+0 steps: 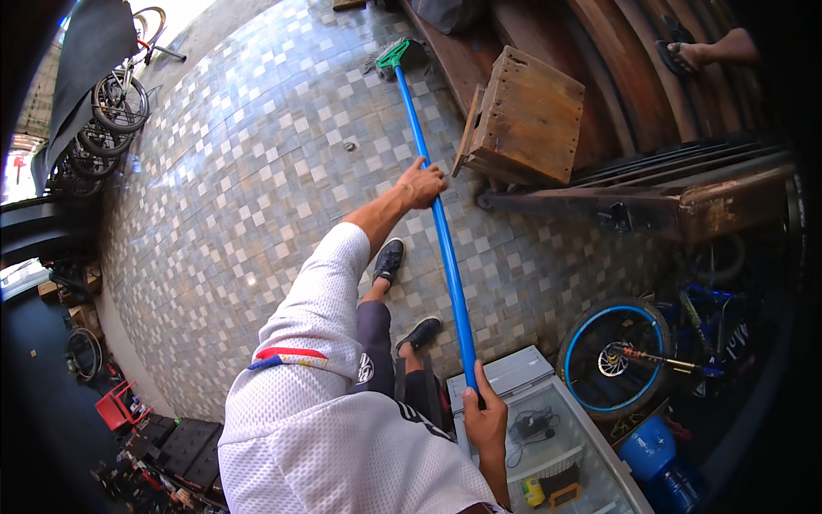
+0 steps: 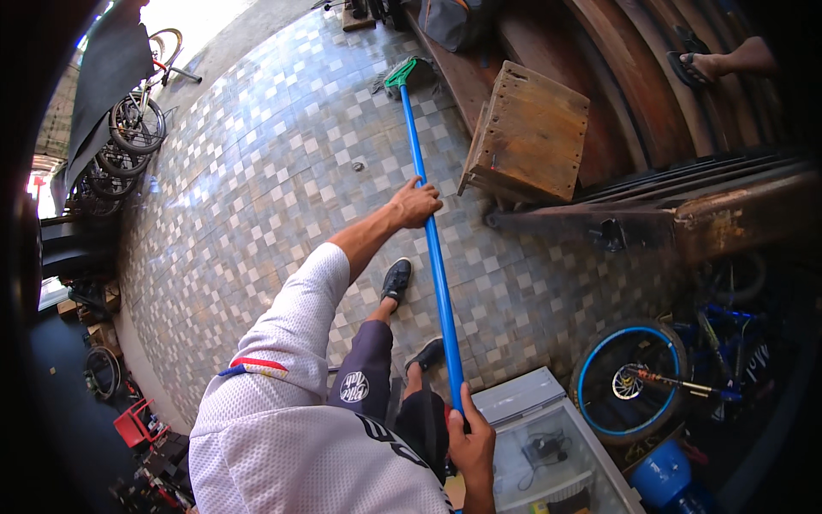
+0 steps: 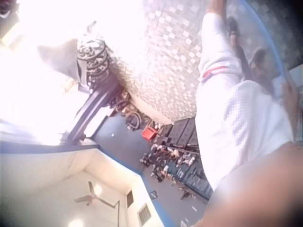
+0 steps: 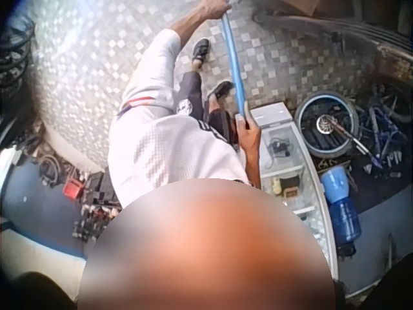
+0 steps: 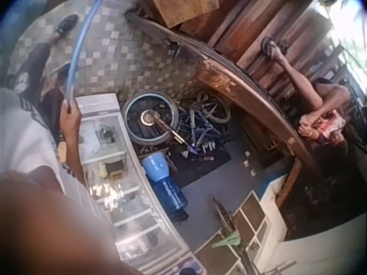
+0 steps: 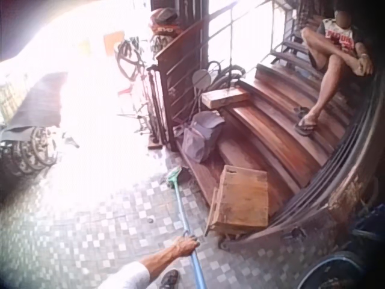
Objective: The person mops a tiled floor in a cluttered workshop using a blue-handled mop. They move the mop back and forth across the floor, navigating around bicycles, tools, and a staircase, then rinse the mop head under a running tap.
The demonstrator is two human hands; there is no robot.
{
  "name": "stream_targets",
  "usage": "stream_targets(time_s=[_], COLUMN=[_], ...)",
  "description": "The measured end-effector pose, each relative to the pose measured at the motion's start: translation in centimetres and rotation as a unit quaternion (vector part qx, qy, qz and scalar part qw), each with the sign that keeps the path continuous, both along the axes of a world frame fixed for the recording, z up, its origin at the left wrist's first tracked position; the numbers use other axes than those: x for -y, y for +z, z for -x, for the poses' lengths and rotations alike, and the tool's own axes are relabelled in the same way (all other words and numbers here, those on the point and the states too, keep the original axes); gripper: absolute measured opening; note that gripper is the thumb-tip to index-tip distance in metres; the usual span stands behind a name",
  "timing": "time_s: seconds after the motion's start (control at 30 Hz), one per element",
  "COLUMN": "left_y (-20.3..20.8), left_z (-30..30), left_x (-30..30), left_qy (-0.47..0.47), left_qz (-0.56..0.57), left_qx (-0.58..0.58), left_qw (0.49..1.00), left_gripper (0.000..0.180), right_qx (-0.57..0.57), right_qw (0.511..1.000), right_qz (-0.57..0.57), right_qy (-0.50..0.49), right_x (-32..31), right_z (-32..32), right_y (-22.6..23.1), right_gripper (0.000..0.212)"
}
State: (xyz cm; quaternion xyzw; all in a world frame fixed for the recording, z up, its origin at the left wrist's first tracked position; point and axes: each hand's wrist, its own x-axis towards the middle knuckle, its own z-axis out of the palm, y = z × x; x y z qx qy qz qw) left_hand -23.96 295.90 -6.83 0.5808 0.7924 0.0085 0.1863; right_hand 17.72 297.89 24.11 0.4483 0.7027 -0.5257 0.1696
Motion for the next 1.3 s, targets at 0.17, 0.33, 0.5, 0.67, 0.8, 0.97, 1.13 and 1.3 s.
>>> stream_targets(time_s=[0.17,0.33,0.5,0.67,0.8,0.97,1.13,1.3], left_y=[1.5,2.7,3.0,1.9,1.5,1.8,2.3,1.9], left_z=[-11.9,-21.9,-23.2,-19.2,-17.0,-17.9,-19.4,-18.6], left_x=[1.1,2.0,3.1,3.7,3.2,2.1,1.8,2.1], left_qy=[0.014,0.035,0.048,0.055,0.069,0.074,0.068,0.075], left_qz=[-0.042,-0.087,-0.087,-0.074,-0.083,-0.12,-0.12,-0.117], left_qx=[0.031,0.099,0.131,0.125,0.123,0.147,0.166,0.192], left_qw=[0.999,0.991,0.986,0.988,0.986,0.979,0.976,0.972], left_gripper=[0.019,0.015,0.017,0.015,0.013,0.013,0.019,0.02], right_qx=[0.015,0.117,0.076,0.1,0.075,0.104,0.158,0.158], right_qw=[0.992,0.992,0.987,0.985,0.978,0.99,0.987,0.987], right_qz=[-0.09,-0.04,-0.079,-0.077,-0.144,-0.077,-0.01,-0.03], right_qy=[0.082,0.037,0.114,0.117,0.131,0.052,-0.022,0.029], right_x=[0.4,0.4,-0.2,0.9,0.7,-1.3,-1.8,-1.0], right_z=[-8.4,-16.4,-17.8,-14.1,-12.5,-13.9,-14.5,-12.3], right_y=[3.8,7.1,7.6,5.4,4.4,5.0,7.2,7.6], right_gripper=[0.052,0.054,0.056,0.056,0.055,0.057,0.054,0.057])
